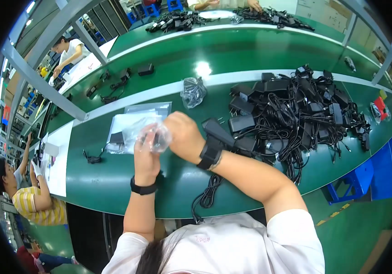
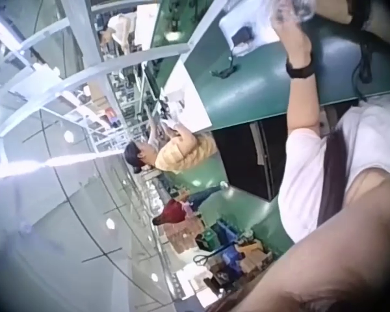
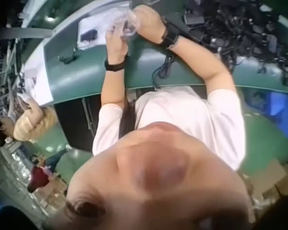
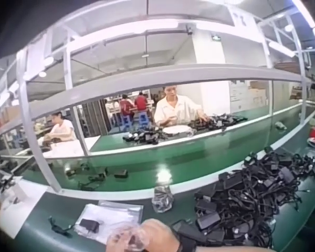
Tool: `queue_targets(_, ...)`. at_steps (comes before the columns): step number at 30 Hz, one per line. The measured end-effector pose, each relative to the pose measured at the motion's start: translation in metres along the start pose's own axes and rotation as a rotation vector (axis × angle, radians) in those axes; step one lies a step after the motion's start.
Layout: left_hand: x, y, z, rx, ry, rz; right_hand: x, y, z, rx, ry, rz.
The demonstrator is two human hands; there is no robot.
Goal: The person packages power adapters by hand, picking up an adapter, wrapping its cord, and sliding it into a plastic bag. This process is repeated with several other adapters and bags throughout the video.
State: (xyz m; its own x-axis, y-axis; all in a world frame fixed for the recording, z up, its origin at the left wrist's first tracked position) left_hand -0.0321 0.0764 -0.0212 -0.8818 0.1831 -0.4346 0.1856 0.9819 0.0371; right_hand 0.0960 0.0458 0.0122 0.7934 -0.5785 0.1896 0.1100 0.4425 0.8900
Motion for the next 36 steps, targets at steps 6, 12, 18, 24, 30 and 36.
queue_targets(6, 0.016, 0.002, 0.002, -0.135, 0.153, -0.096, -0.009, -0.019, -0.019, -0.58, 0.381, 0.141)
queue_targets(12, 0.031, 0.006, 0.005, -0.216, 0.125, -0.175, -0.029, -0.033, -0.024, -1.562, 1.135, 0.169)
queue_targets(18, 0.024, 0.015, -0.002, 0.101, -0.07, -0.098, -0.022, -0.02, -0.033, -1.205, 0.776, 0.086)
queue_targets(24, 0.027, 0.017, 0.003, -0.013, 0.021, -0.226, -0.025, -0.022, -0.03, -0.756, 0.475, 0.311)
queue_targets(30, 0.031, 0.02, 0.0, 0.133, -0.002, -0.04, -0.022, -0.016, -0.023, -0.932, 0.827, 0.26)
queue_targets(36, 0.032, 0.013, -0.009, -0.046, 0.195, -0.08, -0.008, 0.0, -0.005, -1.43, 1.141, 0.837)
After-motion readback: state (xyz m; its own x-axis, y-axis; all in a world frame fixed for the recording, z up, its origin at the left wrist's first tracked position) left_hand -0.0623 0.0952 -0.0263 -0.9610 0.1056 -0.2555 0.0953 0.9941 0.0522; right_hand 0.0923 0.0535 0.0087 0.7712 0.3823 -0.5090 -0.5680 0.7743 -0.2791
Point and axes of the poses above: each hand's wrist, its own y-axis towards the middle knuckle, its own x-axis out of the back of the hand, z = x × y, the point moved 4 cm from there along y, towards the middle knuckle, and after that the axes turned 8 degrees about -z, right-handed, at the moved point
